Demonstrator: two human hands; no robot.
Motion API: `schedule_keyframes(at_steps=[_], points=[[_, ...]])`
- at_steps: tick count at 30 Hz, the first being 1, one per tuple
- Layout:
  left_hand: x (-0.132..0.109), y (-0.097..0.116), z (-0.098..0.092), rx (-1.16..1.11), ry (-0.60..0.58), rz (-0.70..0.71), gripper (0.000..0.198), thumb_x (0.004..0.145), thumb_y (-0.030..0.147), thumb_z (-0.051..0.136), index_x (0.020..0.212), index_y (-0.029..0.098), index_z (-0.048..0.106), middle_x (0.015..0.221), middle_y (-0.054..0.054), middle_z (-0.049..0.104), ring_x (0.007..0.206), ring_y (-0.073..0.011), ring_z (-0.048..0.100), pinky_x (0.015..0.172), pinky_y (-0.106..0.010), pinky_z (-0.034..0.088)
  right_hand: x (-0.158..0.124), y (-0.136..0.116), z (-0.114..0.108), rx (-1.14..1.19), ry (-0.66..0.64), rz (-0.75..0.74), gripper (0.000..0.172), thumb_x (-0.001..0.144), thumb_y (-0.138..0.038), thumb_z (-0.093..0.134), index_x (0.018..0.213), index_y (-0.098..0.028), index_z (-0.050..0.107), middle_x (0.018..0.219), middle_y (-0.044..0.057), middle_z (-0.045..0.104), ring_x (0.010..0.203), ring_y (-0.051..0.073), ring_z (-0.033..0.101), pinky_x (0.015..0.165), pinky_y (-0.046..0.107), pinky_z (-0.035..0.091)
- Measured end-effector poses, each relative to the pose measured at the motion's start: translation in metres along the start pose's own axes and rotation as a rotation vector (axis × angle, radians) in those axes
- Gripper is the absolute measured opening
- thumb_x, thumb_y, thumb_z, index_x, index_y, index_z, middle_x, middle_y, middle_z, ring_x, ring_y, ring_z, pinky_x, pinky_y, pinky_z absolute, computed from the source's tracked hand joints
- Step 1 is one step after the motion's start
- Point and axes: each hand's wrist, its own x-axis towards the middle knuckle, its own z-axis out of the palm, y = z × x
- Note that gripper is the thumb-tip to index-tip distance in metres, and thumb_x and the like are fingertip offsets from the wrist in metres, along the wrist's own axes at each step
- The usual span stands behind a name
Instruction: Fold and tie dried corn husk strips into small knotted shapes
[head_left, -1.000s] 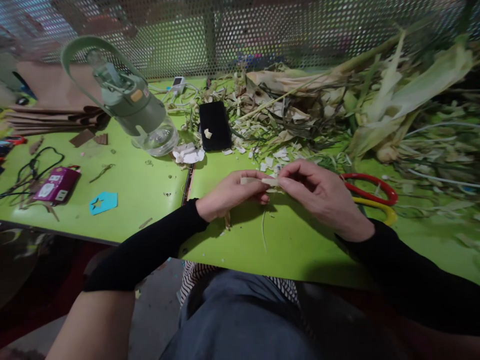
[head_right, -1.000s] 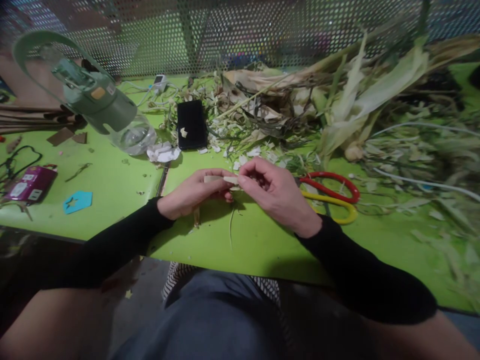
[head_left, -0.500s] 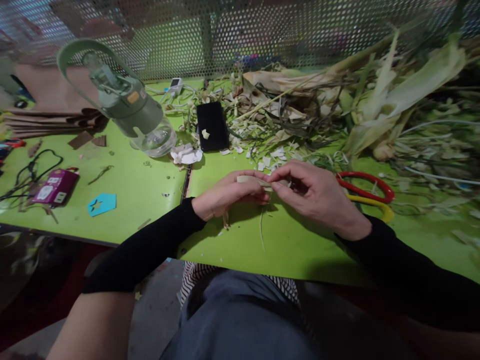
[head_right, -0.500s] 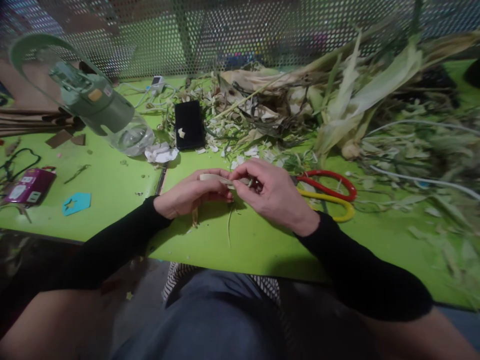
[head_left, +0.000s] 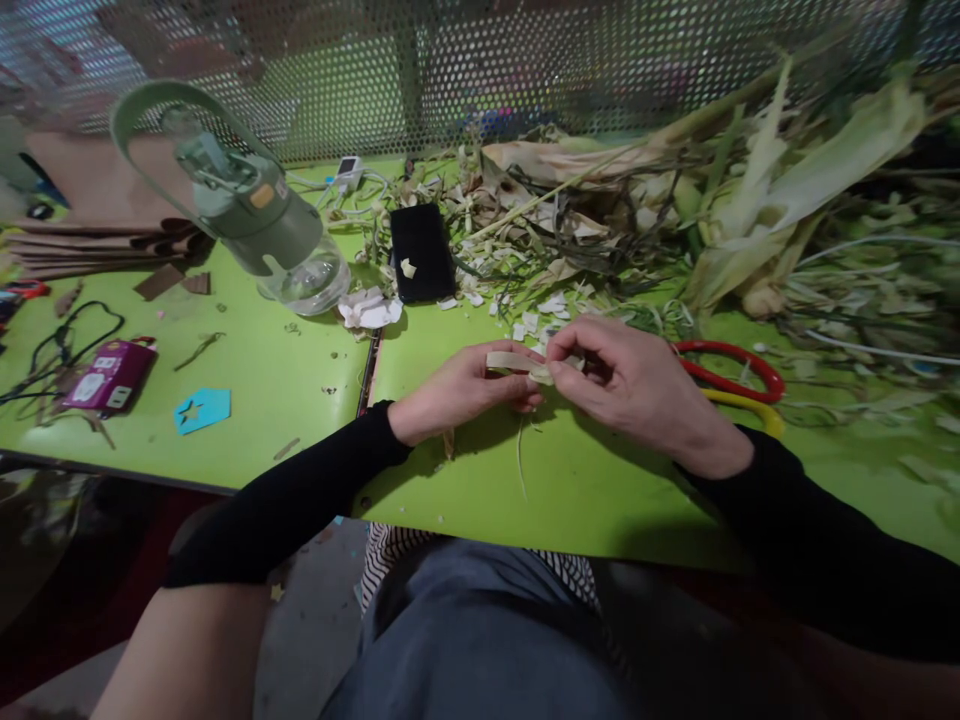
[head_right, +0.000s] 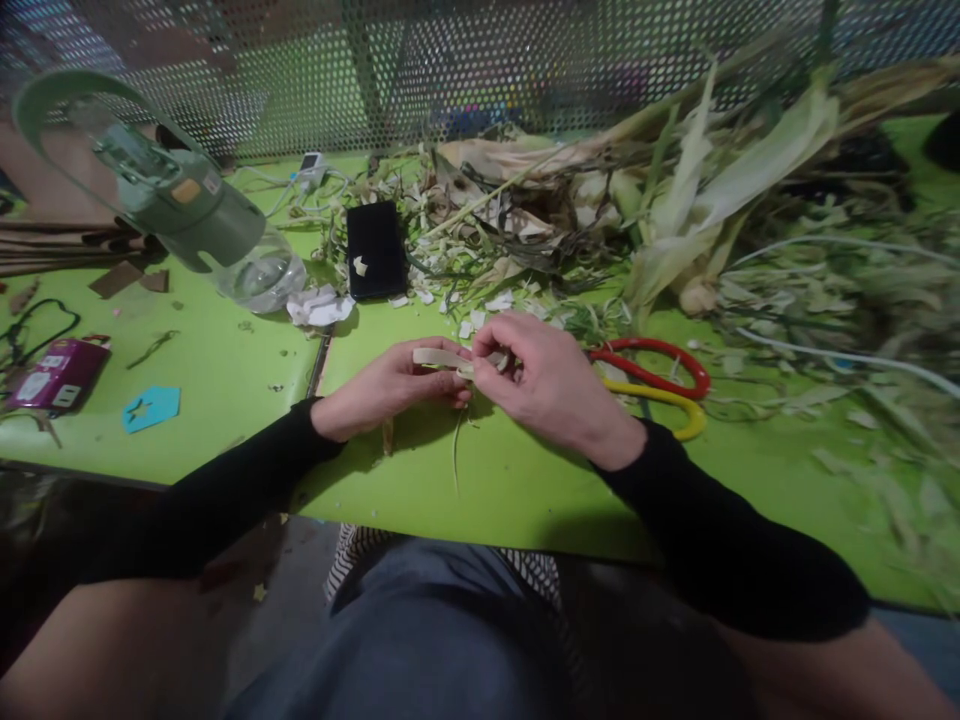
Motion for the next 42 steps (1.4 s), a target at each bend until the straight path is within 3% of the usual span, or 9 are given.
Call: schedule_keyframes(at_steps=[5, 13, 19, 23, 28, 32, 42], points=[[0.002, -0.003, 0.000, -0.019, -0.014, 0.000, 0.022, 0.083, 0.023, 0.079, 0.093, 0.010, 0.065, 0.083, -0.002, 0.069, 0.079, -0.0113, 0.068, 0.087, -0.034, 0.054, 0.001, 0.001, -0.002, -0.005, -0.022, -0.041, 0.011, 0.081, -0.020, 0.060, 0.074, -0.026, 0.054, 0.070, 0.002, 0.059, 0.063, 0.018, 0.051, 0.057, 0.034, 0.035], [0.003, -0.005, 0.001, -0.050, 0.002, -0.036, 0.010, 0.087, 0.014, 0.073, 0.093, 0.010, 0.066, 0.082, -0.003, 0.071, 0.077, -0.0102, 0.068, 0.088, -0.033, 0.055, 0.001, 0.005, -0.004, -0.015, -0.061, -0.133, 0.011, 0.078, -0.017, 0.060, 0.072, -0.025, 0.054, 0.070, 0.001, 0.056, 0.063, 0.018, 0.050, 0.061, 0.034, 0.037], [0.006, -0.008, -0.003, -0.041, 0.026, -0.014, 0.008, 0.088, 0.010, 0.069, 0.087, 0.011, 0.061, 0.078, -0.001, 0.069, 0.072, -0.0087, 0.067, 0.082, -0.029, 0.055, 0.002, 0.005, -0.002, 0.023, -0.097, -0.132, 0.007, 0.086, -0.027, 0.061, 0.080, -0.023, 0.062, 0.080, 0.004, 0.063, 0.067, 0.018, 0.056, 0.059, 0.032, 0.041], [0.007, -0.004, -0.004, -0.044, 0.094, 0.006, 0.006, 0.088, 0.009, 0.066, 0.091, 0.011, 0.062, 0.078, 0.000, 0.069, 0.070, -0.0086, 0.066, 0.080, -0.028, 0.053, 0.002, 0.004, -0.002, 0.084, -0.051, -0.060, 0.016, 0.089, -0.038, 0.067, 0.097, -0.024, 0.067, 0.095, 0.006, 0.067, 0.067, 0.018, 0.058, 0.057, 0.033, 0.045], [0.004, 0.006, -0.002, 0.018, 0.131, 0.017, 0.014, 0.087, 0.008, 0.064, 0.100, 0.012, 0.065, 0.073, 0.003, 0.065, 0.065, -0.0065, 0.060, 0.070, -0.023, 0.046, -0.001, 0.007, -0.001, 0.191, 0.085, 0.016, 0.026, 0.087, -0.045, 0.072, 0.103, -0.026, 0.065, 0.107, 0.008, 0.066, 0.073, 0.020, 0.061, 0.064, 0.038, 0.051], [0.001, 0.010, 0.000, 0.114, 0.088, 0.003, 0.016, 0.085, 0.008, 0.060, 0.099, 0.012, 0.066, 0.073, 0.003, 0.062, 0.065, -0.0054, 0.055, 0.067, -0.022, 0.043, -0.001, 0.006, 0.000, 0.211, 0.149, 0.078, 0.029, 0.089, -0.054, 0.069, 0.100, -0.026, 0.064, 0.097, 0.008, 0.067, 0.079, 0.024, 0.062, 0.065, 0.039, 0.049], [0.002, -0.002, -0.001, 0.223, 0.067, 0.187, 0.038, 0.083, 0.011, 0.067, 0.113, 0.018, 0.045, 0.068, 0.010, 0.053, 0.061, -0.0064, 0.048, 0.062, -0.024, 0.037, 0.001, 0.006, 0.009, 0.083, 0.050, -0.048, 0.041, 0.091, -0.065, 0.062, 0.089, -0.026, 0.072, 0.079, 0.004, 0.064, 0.073, 0.021, 0.057, 0.067, 0.037, 0.043]])
